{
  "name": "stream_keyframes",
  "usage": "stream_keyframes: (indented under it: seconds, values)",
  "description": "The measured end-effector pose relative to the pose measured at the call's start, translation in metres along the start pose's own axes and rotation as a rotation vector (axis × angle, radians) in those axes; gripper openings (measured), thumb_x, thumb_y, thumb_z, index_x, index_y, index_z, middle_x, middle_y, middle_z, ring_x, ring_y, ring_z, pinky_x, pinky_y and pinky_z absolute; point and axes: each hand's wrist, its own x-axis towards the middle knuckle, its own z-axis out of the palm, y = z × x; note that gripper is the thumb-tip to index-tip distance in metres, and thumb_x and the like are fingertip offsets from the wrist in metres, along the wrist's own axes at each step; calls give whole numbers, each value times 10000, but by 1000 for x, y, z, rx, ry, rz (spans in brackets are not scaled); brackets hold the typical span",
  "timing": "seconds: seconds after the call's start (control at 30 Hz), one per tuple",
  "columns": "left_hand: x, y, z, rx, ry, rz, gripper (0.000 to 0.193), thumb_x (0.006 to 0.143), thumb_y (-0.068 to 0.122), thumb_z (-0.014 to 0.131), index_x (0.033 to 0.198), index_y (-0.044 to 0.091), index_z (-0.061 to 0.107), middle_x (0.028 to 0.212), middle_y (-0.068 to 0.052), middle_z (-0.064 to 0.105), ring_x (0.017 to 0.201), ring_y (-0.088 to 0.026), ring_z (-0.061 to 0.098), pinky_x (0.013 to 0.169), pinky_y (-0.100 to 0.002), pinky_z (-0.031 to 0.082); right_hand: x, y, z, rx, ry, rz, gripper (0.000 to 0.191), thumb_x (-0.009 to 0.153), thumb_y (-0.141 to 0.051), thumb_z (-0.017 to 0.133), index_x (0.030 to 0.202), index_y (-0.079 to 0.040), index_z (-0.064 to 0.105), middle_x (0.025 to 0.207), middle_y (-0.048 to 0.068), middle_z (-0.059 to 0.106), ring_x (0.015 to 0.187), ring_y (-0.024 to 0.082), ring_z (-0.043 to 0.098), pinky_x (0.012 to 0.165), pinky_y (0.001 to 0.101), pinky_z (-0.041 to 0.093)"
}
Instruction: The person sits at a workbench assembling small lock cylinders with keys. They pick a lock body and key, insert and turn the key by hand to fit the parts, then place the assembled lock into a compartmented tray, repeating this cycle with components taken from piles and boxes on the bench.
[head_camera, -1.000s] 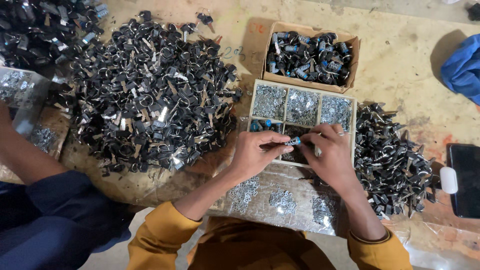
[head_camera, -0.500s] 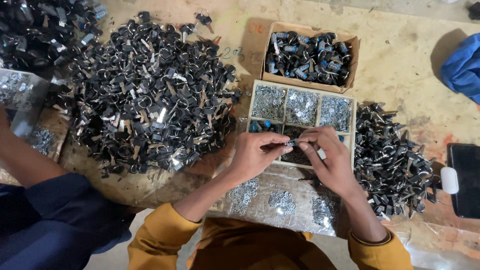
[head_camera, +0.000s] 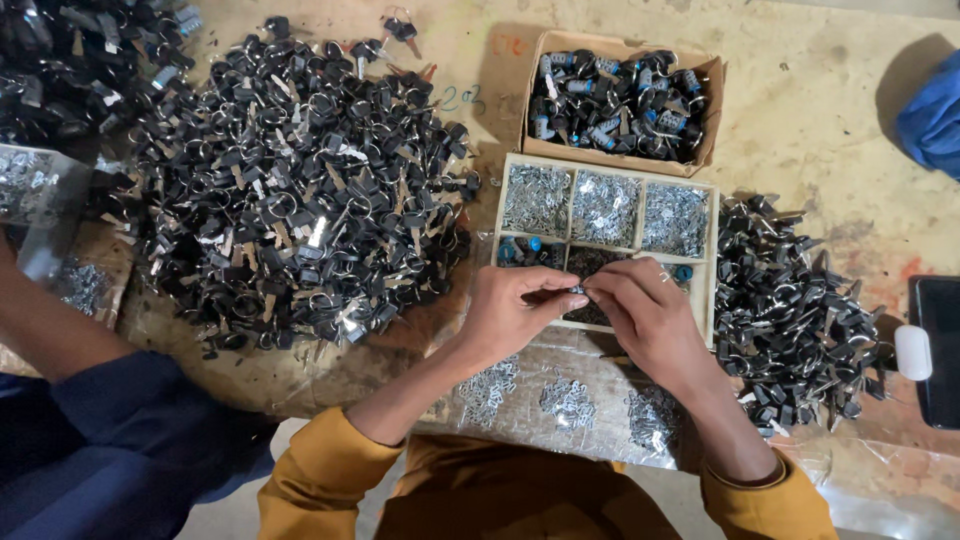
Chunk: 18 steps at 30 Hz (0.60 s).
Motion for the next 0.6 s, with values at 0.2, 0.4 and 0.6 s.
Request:
stream_keyframes:
  seconds: [0.2,0.4,0.6]
  values:
    - [2,-1,-1,62,11,34,234,845,89,843,1053,-1,785,977,-130,801,824,-144,793,707,-250,648,1,-4,-7,-82,-33,-26,249,865,-9,766,1107,-38,717,1116,70,703,983,245,686,838,353,564]
    - [-2,-2,1,116,1,19,206,834,3,800,1039,22,789,971,-124,800,781,-152,792,643,-264,616,3,-16,-18,-397,-137,-194,436,678,-18,723,1114,-29,729,1148,54,714,989,234,693,873,378,549]
    - [-1,-4,-1,111,-26,47,188,843,10,790,1030,33,792,967,-108,805,805,-162,794,676,-266,615,6,-18,-22,-373,-168,-176,480,662,-20,712,1141,-47,716,1178,43,709,993,232,699,879,373,550]
